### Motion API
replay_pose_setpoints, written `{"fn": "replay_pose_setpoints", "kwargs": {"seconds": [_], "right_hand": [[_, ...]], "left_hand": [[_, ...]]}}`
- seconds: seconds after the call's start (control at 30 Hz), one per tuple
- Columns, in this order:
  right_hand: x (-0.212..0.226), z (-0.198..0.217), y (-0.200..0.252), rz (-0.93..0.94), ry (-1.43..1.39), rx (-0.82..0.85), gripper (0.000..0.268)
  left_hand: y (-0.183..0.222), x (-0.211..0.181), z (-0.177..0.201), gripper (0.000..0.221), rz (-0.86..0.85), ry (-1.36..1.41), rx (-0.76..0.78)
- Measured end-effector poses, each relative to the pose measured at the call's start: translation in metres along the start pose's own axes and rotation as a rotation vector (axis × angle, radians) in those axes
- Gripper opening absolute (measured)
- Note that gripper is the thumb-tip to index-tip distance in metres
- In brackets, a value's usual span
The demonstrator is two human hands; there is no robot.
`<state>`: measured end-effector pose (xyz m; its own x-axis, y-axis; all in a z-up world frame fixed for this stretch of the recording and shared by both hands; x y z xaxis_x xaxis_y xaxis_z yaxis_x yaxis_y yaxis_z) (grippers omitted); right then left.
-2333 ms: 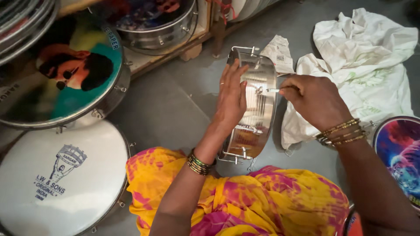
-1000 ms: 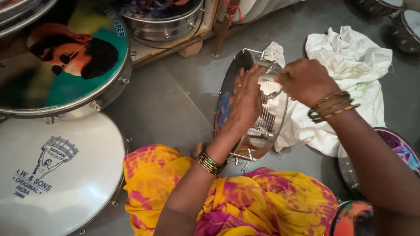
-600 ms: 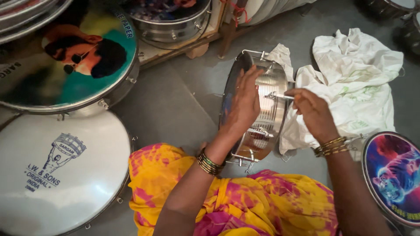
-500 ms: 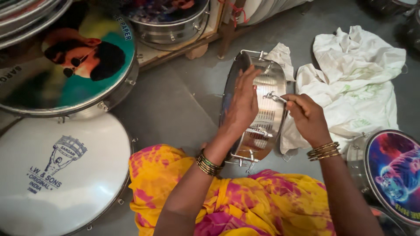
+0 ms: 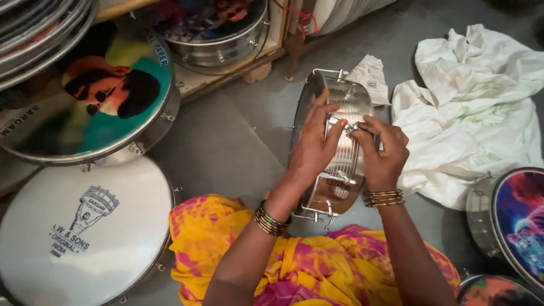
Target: The person fits a metal rim onto a drum shell and uses a small wrench to tighten the lugs and bolts around the perimeter.
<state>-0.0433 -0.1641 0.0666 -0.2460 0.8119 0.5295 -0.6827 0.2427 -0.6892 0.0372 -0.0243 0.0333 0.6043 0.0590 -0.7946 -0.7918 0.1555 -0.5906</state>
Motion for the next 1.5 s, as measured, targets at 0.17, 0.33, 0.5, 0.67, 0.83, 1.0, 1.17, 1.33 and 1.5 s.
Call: {"fn": "replay_pose_setpoints", "kwargs": {"seconds": [0.17,0.33,0.5,0.67,0.83,1.0,1.17,1.33,1.5], "right_hand": [[-0.012,-0.002,0.006,-0.083,-0.177,-0.065,0.028],[-0.010,0.002,0.001,-0.015,-0.112,-0.029,0.023],[-0.007,0.008,-0.005,0.083,-0.002,0.035,0.020],[-0.020,0.011,0.002,0.008,-0.213,0.009,0.036],[-0.039,0.014,0.019,-0.065,-0.328,-0.015,0.033],[-0.056,0.012,0.019,-0.152,-0.375,-0.051,0.021],[-0.053,0.013,0.011,-0.110,-0.353,-0.041,0.018],[-0.052,0.011,0.013,-0.121,-0.395,-0.045,0.017],[-0.058,0.011,0.014,-0.111,-0.394,-0.061,0.016]], "left_hand": [[0.003,0.003,-0.001,0.074,-0.017,0.103,0.045],[0.007,0.002,-0.003,0.066,-0.011,0.077,0.059],[0.009,0.000,-0.005,0.023,-0.019,0.061,0.061],[0.012,-0.008,-0.011,0.014,-0.035,0.033,0.009],[0.012,-0.012,-0.017,0.015,-0.037,0.000,-0.008],[0.017,-0.002,-0.027,0.036,0.137,0.091,0.021],[0.017,-0.005,-0.031,0.056,0.073,0.277,0.003],[0.019,-0.007,-0.029,0.076,0.052,0.277,0.060],[0.022,-0.014,-0.025,0.067,0.019,-0.022,0.053]]}}
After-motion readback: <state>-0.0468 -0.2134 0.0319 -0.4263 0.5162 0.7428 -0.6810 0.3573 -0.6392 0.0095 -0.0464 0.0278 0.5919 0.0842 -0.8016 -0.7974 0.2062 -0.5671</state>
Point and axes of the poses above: each hand's wrist, its own y-axis away from the middle knuckle, its own z-axis out of the back of the hand, x = y × z, the point moved 6 cm from there along -y, towards the middle knuckle, and after that the axes turned 3 degrees about -y, right-handed, at the moved point
